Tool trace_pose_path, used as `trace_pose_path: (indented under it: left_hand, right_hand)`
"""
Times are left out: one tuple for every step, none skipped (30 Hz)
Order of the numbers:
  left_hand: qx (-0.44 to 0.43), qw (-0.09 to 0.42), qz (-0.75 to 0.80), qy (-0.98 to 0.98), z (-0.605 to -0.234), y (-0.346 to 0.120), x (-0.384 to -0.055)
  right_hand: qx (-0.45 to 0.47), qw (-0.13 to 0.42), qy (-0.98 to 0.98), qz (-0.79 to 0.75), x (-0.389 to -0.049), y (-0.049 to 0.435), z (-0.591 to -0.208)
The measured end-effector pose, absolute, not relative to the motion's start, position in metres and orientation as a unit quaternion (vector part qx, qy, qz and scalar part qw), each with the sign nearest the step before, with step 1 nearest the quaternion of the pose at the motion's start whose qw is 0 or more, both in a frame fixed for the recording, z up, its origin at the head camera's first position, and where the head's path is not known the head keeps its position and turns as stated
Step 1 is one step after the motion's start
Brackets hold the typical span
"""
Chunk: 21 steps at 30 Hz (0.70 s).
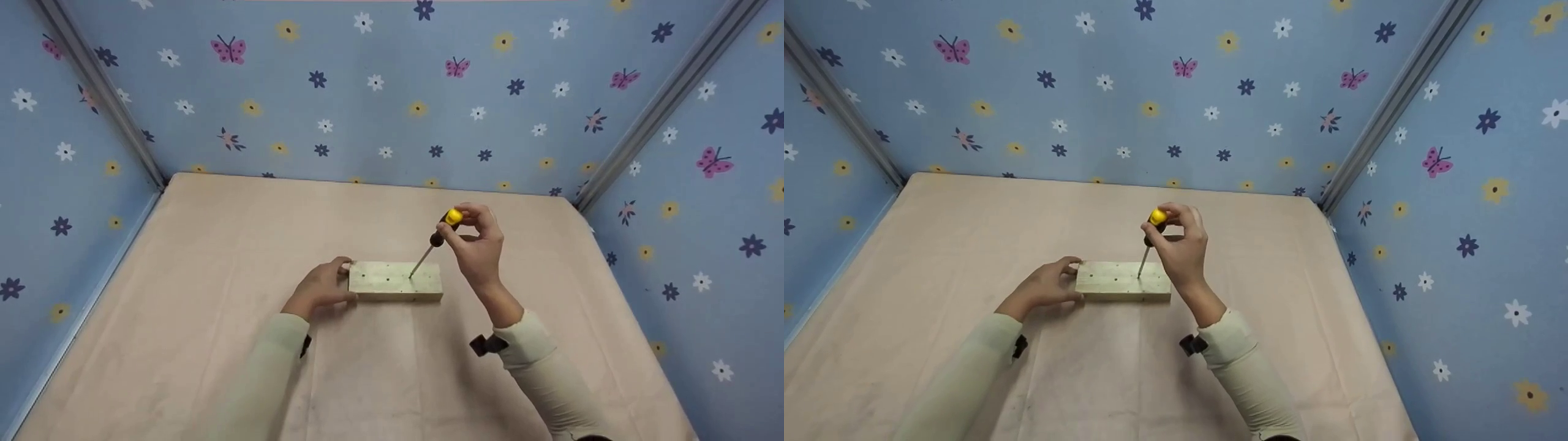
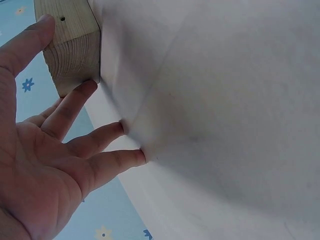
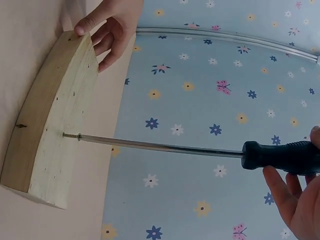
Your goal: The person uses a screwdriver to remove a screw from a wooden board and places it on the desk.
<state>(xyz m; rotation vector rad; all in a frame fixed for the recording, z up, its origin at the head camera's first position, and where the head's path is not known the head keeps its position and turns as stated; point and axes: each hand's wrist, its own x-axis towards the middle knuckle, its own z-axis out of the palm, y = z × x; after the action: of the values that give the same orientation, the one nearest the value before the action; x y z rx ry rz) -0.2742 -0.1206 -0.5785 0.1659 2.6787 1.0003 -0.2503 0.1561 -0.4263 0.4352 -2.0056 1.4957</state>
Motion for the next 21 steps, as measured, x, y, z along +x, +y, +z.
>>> trace_pose_path:
  left_hand:
    - [0.06,0.137,0.346,0.926,-0.578,-0.121,-0.274]
    - [0.063,0.136,0.345,0.926,-0.578,-0.121,-0.274]
    - [0.067,0.134,0.344,0.927,-0.578,-0.121,-0.274]
    - [0.07,0.134,0.343,0.927,-0.578,-0.122,-0.274]
    - [0.071,0.134,0.342,0.927,-0.578,-0.122,-0.274]
    - [0.072,0.134,0.341,0.928,-0.579,-0.122,-0.274]
    - [0.072,0.134,0.34,0.928,-0.579,-0.121,-0.274]
    - [0.071,0.134,0.34,0.928,-0.578,-0.121,-0.274]
    - [0.071,0.135,0.339,0.928,-0.578,-0.121,-0.274]
    - [0.07,0.135,0.339,0.928,-0.578,-0.121,-0.274]
    - [0.068,0.135,0.339,0.928,-0.578,-0.121,-0.274]
    - [0.067,0.134,0.339,0.929,-0.578,-0.121,-0.274]
    - [0.066,0.134,0.339,0.929,-0.577,-0.121,-0.274]
    - [0.065,0.133,0.338,0.929,-0.577,-0.121,-0.274]
    - [0.065,0.133,0.338,0.929,-0.577,-0.121,-0.274]
    - [0.064,0.133,0.338,0.929,-0.577,-0.121,-0.274]
    - [0.064,0.133,0.338,0.929,-0.577,-0.121,-0.274]
    - [0.063,0.134,0.339,0.929,-0.577,-0.121,-0.274]
    - [0.062,0.134,0.34,0.929,-0.577,-0.12,-0.274]
    - [0.061,0.136,0.341,0.928,-0.577,-0.12,-0.274]
    - [0.059,0.137,0.342,0.928,-0.577,-0.12,-0.274]
  right_hand:
    - [0.162,0.294,-0.755,0.563,-0.248,0.154,-0.423]
    - [0.161,0.291,-0.756,0.564,-0.246,0.153,-0.42]
    - [0.161,0.289,-0.757,0.564,-0.245,0.151,-0.417]
    - [0.16,0.287,-0.756,0.566,-0.244,0.15,-0.416]
    - [0.159,0.285,-0.756,0.567,-0.243,0.149,-0.414]
    - [0.16,0.283,-0.755,0.569,-0.242,0.148,-0.413]
    - [0.16,0.281,-0.754,0.572,-0.243,0.147,-0.413]
    - [0.161,0.28,-0.752,0.574,-0.243,0.147,-0.413]
    - [0.161,0.279,-0.751,0.577,-0.243,0.147,-0.413]
    - [0.162,0.276,-0.749,0.58,-0.243,0.147,-0.413]
    - [0.164,0.275,-0.748,0.582,-0.243,0.147,-0.412]
    - [0.165,0.274,-0.746,0.584,-0.243,0.147,-0.412]
    - [0.167,0.274,-0.746,0.584,-0.243,0.147,-0.413]
    - [0.168,0.274,-0.746,0.583,-0.244,0.148,-0.413]
    - [0.169,0.275,-0.747,0.581,-0.244,0.148,-0.414]
    - [0.169,0.277,-0.748,0.579,-0.244,0.148,-0.414]
    - [0.17,0.278,-0.748,0.577,-0.244,0.148,-0.414]
    - [0.17,0.28,-0.749,0.576,-0.244,0.148,-0.414]
    - [0.17,0.282,-0.75,0.574,-0.244,0.148,-0.414]
    - [0.171,0.282,-0.75,0.574,-0.243,0.148,-0.414]
    - [0.171,0.283,-0.749,0.574,-0.243,0.148,-0.413]
